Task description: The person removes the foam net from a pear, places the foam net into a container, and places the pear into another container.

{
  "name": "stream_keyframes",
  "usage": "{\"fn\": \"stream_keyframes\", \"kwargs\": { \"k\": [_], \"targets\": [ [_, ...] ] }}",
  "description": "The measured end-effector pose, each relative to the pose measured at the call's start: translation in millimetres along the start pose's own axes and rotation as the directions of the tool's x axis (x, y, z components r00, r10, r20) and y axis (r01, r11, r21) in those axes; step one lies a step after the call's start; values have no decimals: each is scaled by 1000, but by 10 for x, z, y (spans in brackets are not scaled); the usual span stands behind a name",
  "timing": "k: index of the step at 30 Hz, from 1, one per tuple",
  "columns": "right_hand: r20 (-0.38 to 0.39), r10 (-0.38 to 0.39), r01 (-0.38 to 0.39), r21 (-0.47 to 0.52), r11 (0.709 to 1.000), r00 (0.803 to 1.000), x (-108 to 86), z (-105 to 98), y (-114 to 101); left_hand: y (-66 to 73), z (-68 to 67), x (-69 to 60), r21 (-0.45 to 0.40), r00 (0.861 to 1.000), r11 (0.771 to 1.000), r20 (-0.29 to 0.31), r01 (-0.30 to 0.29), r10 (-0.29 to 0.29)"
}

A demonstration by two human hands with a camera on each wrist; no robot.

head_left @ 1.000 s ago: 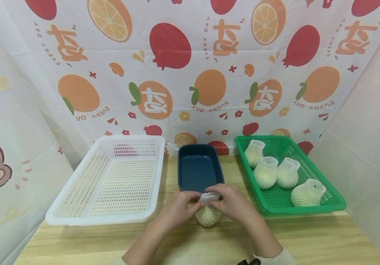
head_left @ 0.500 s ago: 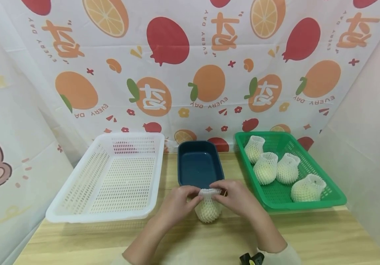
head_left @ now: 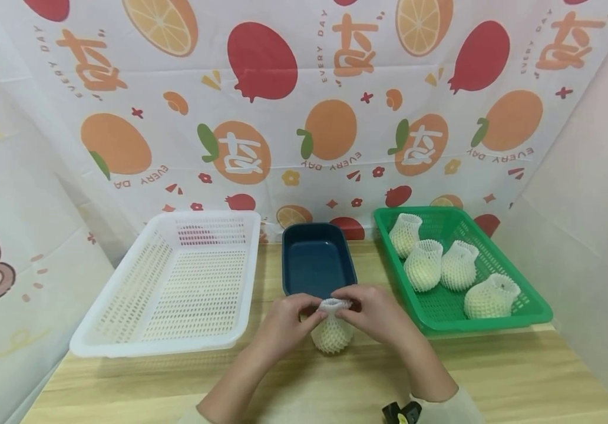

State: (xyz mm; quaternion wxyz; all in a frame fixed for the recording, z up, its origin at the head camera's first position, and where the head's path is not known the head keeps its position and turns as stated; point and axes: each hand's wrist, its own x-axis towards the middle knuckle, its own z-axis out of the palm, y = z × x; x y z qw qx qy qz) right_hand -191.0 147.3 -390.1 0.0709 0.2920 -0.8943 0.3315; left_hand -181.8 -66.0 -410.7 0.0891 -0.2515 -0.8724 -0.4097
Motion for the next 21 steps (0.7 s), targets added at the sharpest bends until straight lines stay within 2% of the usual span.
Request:
{"fn": "stream_keyframes", "kwargs": {
  "k": [12,21],
  "targets": [
    [19,33,-33,2,999,999,-14,4,-31,-7,30,1,-23,1000,1000,14,13,-13],
    [17,-7,8,-15,1000,1000,-3,18,-9,-26,53,10,-61,1000,998,23,14,-13]
  ]
}}
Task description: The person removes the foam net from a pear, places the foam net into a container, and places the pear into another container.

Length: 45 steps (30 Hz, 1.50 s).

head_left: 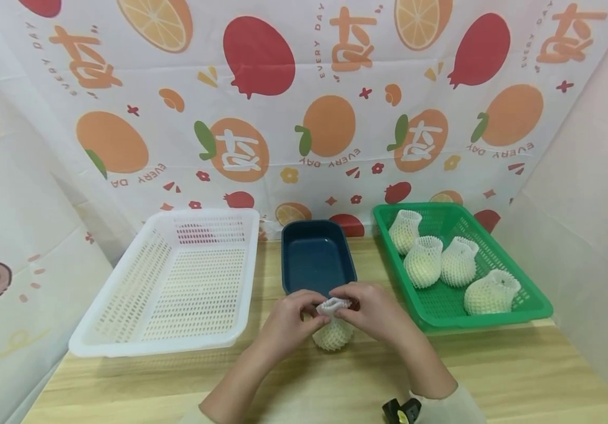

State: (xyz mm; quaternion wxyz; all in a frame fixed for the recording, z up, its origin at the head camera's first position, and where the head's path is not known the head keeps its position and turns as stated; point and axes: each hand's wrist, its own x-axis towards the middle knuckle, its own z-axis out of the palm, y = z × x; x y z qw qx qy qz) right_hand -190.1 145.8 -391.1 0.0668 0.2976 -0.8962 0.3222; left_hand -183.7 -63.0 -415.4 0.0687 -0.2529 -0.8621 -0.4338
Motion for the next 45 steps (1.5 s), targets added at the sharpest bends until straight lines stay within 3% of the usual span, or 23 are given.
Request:
{"fn": "stream_keyframes", "kwargs": {
  "k": [8,16,22,27,32,38,45],
  "targets": [
    [-1,-27,27,9,1000,1000,17,3,-9,4,15,8,-25,1000,1000,-10,15,-15],
    [35,23,-25,67,997,999,12,-10,-6,9,35,19,3,998,1000,-70,5,-5],
    [89,70,-75,62,995,994,27,12,13,25,34,15,-26,995,1000,-100,-13,11],
    [43,65,-68,77,995,997,27,37,24,37,23,15,-67,994,997,-103,-28,21],
    [-5,48,-47,75,996,999,31,44,23,44,-7,18,-90,998,996,-65,11,-17],
    [-19,56,-54,80,995,998,35,45,34,-6,-29,30,1,997,997,13,77,-77],
    [-30,63,-60,89,994,998,35,43,25,-68,-5,32,14,997,999,59,51,-51]
  ]
}}
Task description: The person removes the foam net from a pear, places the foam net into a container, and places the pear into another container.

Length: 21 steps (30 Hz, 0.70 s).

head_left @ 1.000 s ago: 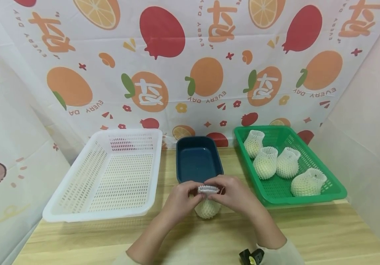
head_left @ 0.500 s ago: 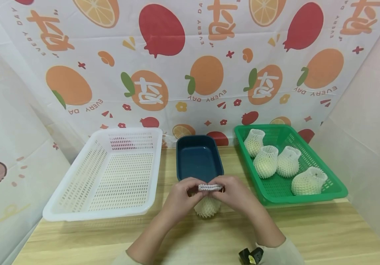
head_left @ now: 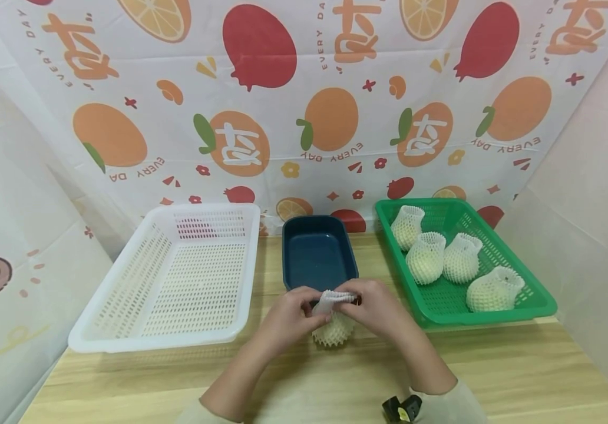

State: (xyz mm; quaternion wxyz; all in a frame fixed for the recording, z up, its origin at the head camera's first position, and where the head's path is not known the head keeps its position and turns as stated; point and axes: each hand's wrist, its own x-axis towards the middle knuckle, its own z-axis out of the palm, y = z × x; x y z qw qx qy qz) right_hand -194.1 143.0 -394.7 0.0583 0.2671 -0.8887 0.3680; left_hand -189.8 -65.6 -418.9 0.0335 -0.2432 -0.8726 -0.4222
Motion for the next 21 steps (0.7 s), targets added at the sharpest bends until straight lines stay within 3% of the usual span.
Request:
{"fn": "stream_keyframes", "kwargs": {
  "k": [7,16,21],
  "targets": [
    [4,2,-2,17,1000,1000,-6,-11,-9,-8,33,6,3,998,1000,-54,-21,21],
    [57,132,-135,50,990,990,8,-22,12,20,17,1,-41,994,999,-105,-5,1],
    [90,158,-166,85,983,983,6,-10,42,49,-2,2,-96,993,995,-115,30,-41]
  ]
}}
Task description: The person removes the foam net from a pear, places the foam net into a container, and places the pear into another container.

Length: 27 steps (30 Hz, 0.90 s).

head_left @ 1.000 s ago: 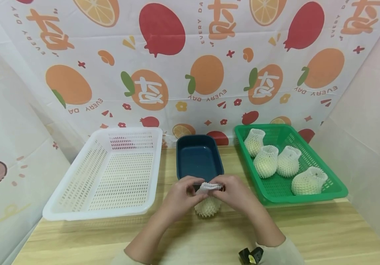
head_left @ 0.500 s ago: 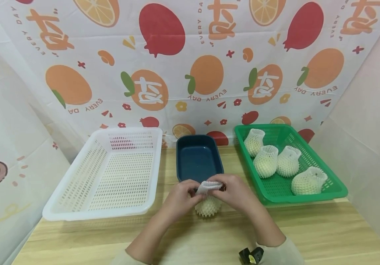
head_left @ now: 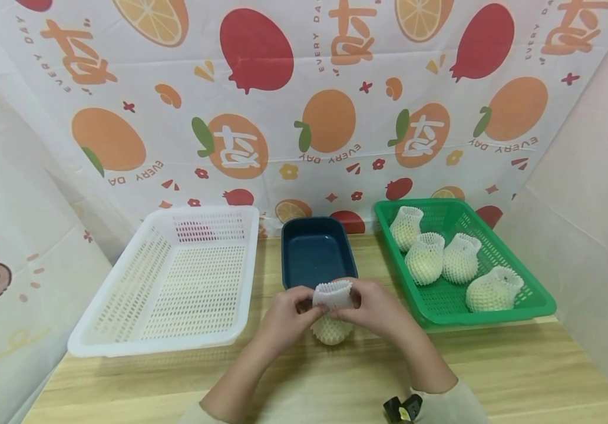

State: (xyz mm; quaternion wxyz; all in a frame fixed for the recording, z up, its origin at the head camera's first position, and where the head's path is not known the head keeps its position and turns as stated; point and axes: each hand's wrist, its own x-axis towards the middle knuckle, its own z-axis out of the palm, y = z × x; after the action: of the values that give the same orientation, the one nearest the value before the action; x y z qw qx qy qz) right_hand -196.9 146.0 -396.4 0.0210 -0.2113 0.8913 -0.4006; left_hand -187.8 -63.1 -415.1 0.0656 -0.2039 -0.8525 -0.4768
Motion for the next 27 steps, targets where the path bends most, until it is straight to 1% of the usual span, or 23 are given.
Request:
{"fn": "stream_keyframes", "kwargs": {
  "k": [3,6,12,16,22,27],
  "targets": [
    [20,20,-20,-2,1000,1000,-9,10,9,14,-7,-2,-26,1000,999,-3,21,-21],
    [25,32,-31,-10,999,999,-14,17,8,26,-12,-6,-39,1000,999,-5,25,-25],
    [3,23,-23,-13,1000,1000,-17,25,-22,57,-19,-10,-104,999,994,-10,30,-31],
    [-15,7,-7,-17,1000,1000,-19,39,-37,65,-15,-11,-141,1000,990,-17,24,-27],
    [-22,18,-18,-1,1000,1000,-25,59,-55,62,-6,-16,-175,1000,985,-25,5,-10],
    [-29,8,-8,7,1000,1000,-28,56,-76,65,-3,-20,-203,999,979,-40,-14,5]
  ]
}}
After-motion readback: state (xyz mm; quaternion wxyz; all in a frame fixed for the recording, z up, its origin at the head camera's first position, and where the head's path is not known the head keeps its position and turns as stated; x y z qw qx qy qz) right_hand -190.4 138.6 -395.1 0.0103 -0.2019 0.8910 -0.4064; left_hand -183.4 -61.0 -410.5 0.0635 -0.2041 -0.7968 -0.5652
